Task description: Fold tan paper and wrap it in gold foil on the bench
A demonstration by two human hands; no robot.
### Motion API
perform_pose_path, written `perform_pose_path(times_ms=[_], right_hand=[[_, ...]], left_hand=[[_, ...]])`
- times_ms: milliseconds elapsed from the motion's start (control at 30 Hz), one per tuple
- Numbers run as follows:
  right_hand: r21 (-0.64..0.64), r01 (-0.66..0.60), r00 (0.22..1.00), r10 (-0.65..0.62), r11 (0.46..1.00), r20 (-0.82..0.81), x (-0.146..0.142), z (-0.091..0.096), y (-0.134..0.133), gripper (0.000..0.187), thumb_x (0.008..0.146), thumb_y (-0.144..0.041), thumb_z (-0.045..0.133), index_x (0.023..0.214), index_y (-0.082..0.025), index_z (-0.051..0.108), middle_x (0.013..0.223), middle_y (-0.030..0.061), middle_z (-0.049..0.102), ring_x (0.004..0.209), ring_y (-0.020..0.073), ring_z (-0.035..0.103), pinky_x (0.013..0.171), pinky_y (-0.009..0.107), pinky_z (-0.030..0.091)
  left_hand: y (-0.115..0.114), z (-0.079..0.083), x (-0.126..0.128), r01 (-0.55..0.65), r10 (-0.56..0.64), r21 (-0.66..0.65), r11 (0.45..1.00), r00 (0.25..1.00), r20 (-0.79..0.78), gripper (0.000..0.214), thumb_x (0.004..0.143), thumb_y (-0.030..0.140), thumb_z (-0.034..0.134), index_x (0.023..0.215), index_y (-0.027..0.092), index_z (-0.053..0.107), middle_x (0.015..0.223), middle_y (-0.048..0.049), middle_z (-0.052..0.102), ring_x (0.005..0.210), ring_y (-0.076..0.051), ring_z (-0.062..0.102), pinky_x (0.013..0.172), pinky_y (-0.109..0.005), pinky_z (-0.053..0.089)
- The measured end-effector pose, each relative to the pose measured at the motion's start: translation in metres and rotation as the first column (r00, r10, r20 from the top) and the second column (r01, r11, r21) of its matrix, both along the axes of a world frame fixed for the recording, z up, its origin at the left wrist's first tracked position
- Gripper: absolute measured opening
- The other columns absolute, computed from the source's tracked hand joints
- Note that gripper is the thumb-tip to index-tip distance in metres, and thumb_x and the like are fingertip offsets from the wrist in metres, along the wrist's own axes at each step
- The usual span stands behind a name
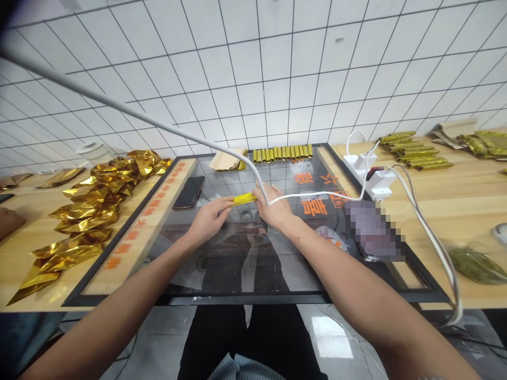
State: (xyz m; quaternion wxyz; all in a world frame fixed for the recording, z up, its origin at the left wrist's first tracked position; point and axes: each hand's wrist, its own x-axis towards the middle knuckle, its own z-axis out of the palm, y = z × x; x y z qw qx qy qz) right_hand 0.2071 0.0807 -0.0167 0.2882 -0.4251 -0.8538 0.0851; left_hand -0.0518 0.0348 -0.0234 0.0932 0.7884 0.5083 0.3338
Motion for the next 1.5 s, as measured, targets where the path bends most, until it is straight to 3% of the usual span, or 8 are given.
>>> perform_pose_path(times_ms=[333, 467, 600, 867, 1067, 1233, 1367, 1500], right_hand=[[-0.122, 0.027, 0.981, -0.050, 0.992, -0.188, 0.009, 0.013, 0.001, 0.014, 0.097, -0.023, 0.070, 0.105, -0.027, 0.081, 0.143, 0.0083, 0.076, 0.135, 0.0308, 0.069, 0.112, 0.047, 0.054], [-0.212, 0.033, 0.952, -0.095, 0.977, -0.291, 0.006, 0.017, -0.004, 0.014, 0.094, -0.036, 0.072, 0.097, -0.025, 0.080, 0.105, 0.0059, 0.084, 0.098, 0.0283, 0.077, 0.089, 0.040, 0.058], [-0.322, -0.014, 0.921, -0.113, 0.947, -0.372, 0.005, 0.018, -0.005, 0.032, 0.091, -0.053, 0.070, 0.084, -0.022, 0.074, 0.071, 0.0011, 0.072, 0.065, 0.0207, 0.064, 0.061, 0.032, 0.050], [-0.503, -0.105, 0.832, -0.201, 0.858, -0.517, 0.012, 0.019, 0.000, 0.044, 0.078, -0.064, 0.085, 0.083, -0.022, 0.074, 0.073, 0.0012, 0.070, 0.067, 0.0189, 0.057, 0.063, 0.032, 0.045], [-0.576, -0.172, 0.783, -0.244, 0.799, -0.573, 0.011, 0.023, -0.003, 0.050, 0.071, -0.065, 0.090, 0.087, -0.020, 0.077, 0.069, -0.0011, 0.067, 0.061, 0.0149, 0.051, 0.056, 0.029, 0.038], [-0.528, -0.168, 0.824, -0.175, 0.832, -0.539, 0.011, 0.024, -0.004, 0.039, 0.079, -0.058, 0.086, 0.087, -0.021, 0.077, 0.071, -0.0007, 0.069, 0.063, 0.0169, 0.056, 0.058, 0.030, 0.042], [-0.346, -0.112, 0.864, -0.082, 0.931, -0.498, 0.010, 0.020, -0.005, 0.020, 0.090, -0.044, 0.074, 0.088, -0.025, 0.078, 0.087, 0.0032, 0.077, 0.081, 0.0236, 0.070, 0.072, 0.035, 0.055], [-0.165, -0.022, 0.899, -0.053, 0.986, -0.435, 0.009, 0.018, -0.007, 0.020, 0.092, -0.033, 0.070, 0.106, -0.026, 0.081, 0.118, 0.0091, 0.080, 0.114, 0.0304, 0.073, 0.092, 0.043, 0.060]], left_hand=[[-0.003, 0.009, -0.003, -0.052, 0.081, -0.092, 0.994, 0.937, 0.339, 0.034, 0.101, 0.040, 0.056, 0.110, 0.020, 0.082, 0.108, -0.0065, 0.085, 0.103, -0.027, 0.078, 0.100, -0.041, 0.059], [-0.003, 0.015, -0.003, -0.046, 0.113, -0.150, 0.988, 0.872, 0.477, 0.037, 0.097, 0.048, 0.059, 0.103, 0.019, 0.081, 0.098, -0.0052, 0.082, 0.094, -0.025, 0.075, 0.090, -0.037, 0.058], [-0.002, 0.018, 0.000, 0.016, 0.130, -0.235, 0.972, 0.796, 0.591, 0.042, 0.093, 0.057, 0.063, 0.100, 0.019, 0.078, 0.094, -0.0055, 0.080, 0.086, -0.023, 0.075, 0.081, -0.034, 0.058], [-0.007, 0.022, -0.004, 0.126, 0.203, -0.398, 0.909, 0.701, 0.684, 0.046, 0.080, 0.064, 0.084, 0.090, 0.020, 0.073, 0.072, -0.0020, 0.074, 0.067, -0.019, 0.073, 0.064, -0.028, 0.054], [-0.009, 0.027, -0.002, 0.128, 0.240, -0.430, 0.894, 0.673, 0.699, 0.050, 0.075, 0.065, 0.088, 0.091, 0.020, 0.073, 0.077, -0.0008, 0.074, 0.065, -0.017, 0.073, 0.060, -0.025, 0.051], [-0.008, 0.029, -0.001, 0.078, 0.258, -0.415, 0.906, 0.677, 0.690, 0.051, 0.075, 0.067, 0.085, 0.088, 0.020, 0.071, 0.080, -0.0014, 0.073, 0.064, -0.017, 0.072, 0.058, -0.027, 0.050], [-0.018, 0.039, -0.004, -0.082, 0.229, -0.253, 0.964, 0.740, 0.632, 0.038, 0.090, 0.059, 0.076, 0.093, 0.021, 0.071, 0.086, -0.0020, 0.075, 0.076, -0.019, 0.072, 0.071, -0.032, 0.055], [-0.035, 0.052, -0.007, -0.229, 0.200, 0.279, 0.933, 0.971, 0.130, 0.018, 0.105, 0.033, 0.062, 0.095, 0.025, 0.075, 0.101, -0.0045, 0.080, 0.096, -0.024, 0.072, 0.089, -0.041, 0.051]])
